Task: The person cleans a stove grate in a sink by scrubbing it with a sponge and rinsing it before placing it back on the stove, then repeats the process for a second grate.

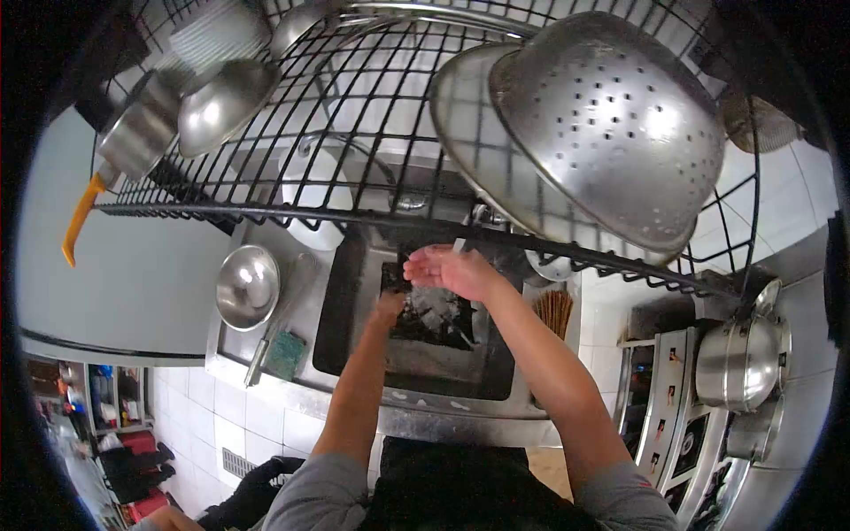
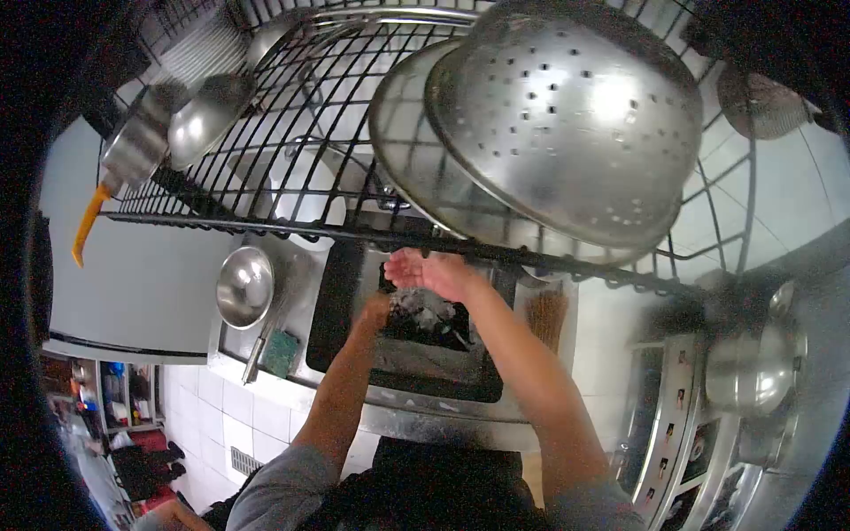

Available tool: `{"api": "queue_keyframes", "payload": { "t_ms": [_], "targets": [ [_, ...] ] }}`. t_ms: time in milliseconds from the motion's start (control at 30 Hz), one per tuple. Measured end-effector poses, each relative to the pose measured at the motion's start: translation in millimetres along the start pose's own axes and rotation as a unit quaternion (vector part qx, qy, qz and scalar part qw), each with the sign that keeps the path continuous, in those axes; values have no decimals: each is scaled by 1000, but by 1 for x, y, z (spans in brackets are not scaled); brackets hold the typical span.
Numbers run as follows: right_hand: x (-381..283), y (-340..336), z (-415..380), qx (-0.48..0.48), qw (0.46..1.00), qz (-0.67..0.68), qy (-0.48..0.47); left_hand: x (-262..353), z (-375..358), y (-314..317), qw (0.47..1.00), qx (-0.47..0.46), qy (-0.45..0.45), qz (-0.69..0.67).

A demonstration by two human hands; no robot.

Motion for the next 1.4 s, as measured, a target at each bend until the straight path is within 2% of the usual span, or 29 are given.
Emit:
{"api": "queue_keyframes", "payload": {
  "t_ms": [33,67,133,167,233,267,300,367,400,433,500,533,567,600,633,700,767,833,867,967,1033,1100,1133,1167,1233,1267,1300,1333,1400],
  "targets": [
    [-3,1,-1,-1,1000,3,-7,14,-14,9,990,-68,-47,-111],
    [1,0,-3,12,999,-45,23,2,0,22,991,-69,-45,-104],
    [4,-3,-10,26,994,-90,49,-5,40,54,926,-99,112,-347],
    [2,-9,-11,45,994,-89,45,9,43,59,927,-103,115,-343],
    [-3,-15,-20,67,994,-82,37,47,38,79,904,-204,75,-367],
    [-5,-7,-25,21,992,-115,48,93,6,82,759,-371,205,-493],
    [-6,-3,-30,-24,987,-147,59,96,-4,82,761,-376,200,-490],
    [-15,-13,-35,11,982,-183,50,69,0,76,851,-255,33,-457],
    [-16,-19,-36,41,973,-222,45,67,-4,50,946,-112,96,-290],
    [-15,-19,-37,42,974,-216,44,71,-15,42,947,-113,93,-285],
    [5,-13,-40,-21,959,-238,153,76,-42,14,964,-33,-70,-255],
    [15,-19,-38,-34,964,-193,177,68,-37,10,965,-34,-70,-250],
    [20,-20,-38,-31,966,-190,174,44,-26,12,954,-59,-114,-270],
    [23,-28,-38,6,952,-259,166,30,-26,12,940,-84,-158,-290],
    [25,-37,-39,45,931,-325,158,19,-23,8,941,-88,-161,-285],
    [28,-36,-40,49,937,-316,144,-6,-27,-3,895,-56,-223,-382],
    [28,-37,-33,51,939,-314,128,-27,-18,-3,874,-65,-216,-430],
    [9,-43,-16,116,989,-96,-5,-35,-23,-13,852,-7,-230,-471],
    [3,-21,-19,76,994,-68,29,-44,-18,-15,851,-7,-227,-473],
    [3,-18,-6,67,997,-43,25,-75,-9,-14,850,-26,-238,-469],
    [-3,-9,-10,80,992,-93,8,-57,-24,-13,830,-60,-182,-524],
    [-9,-10,-13,95,986,-139,-9,-38,-52,-15,838,-50,-180,-513],
    [-2,-14,-13,93,987,-123,37,-35,-60,-18,846,-39,-179,-501],
    [5,-18,-14,90,987,-108,83,-48,-51,-16,845,-37,-181,-502],
    [11,-44,-16,92,982,-153,67,-87,-25,2,822,-80,-233,-513],
    [12,-38,-20,23,984,-161,70,-83,-31,1,821,-78,-234,-515],
    [14,-31,-21,-48,982,-168,72,-67,-41,-3,854,-76,-197,-476],
    [19,-38,-18,-50,982,-167,74,-51,-50,-6,884,-72,-160,-434],
    [24,-35,-12,-206,969,-132,-36,-31,-58,0,874,-81,-162,-451]
  ]
}}
Point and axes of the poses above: each hand's wrist, its own z-axis towards the middle knuckle, its own y-axis out of the palm, x = y × z, the point moved 8 cm from there along z, towards the middle knuckle, and after that the axes turned 5 degrees about x, right-handed, at the moved point
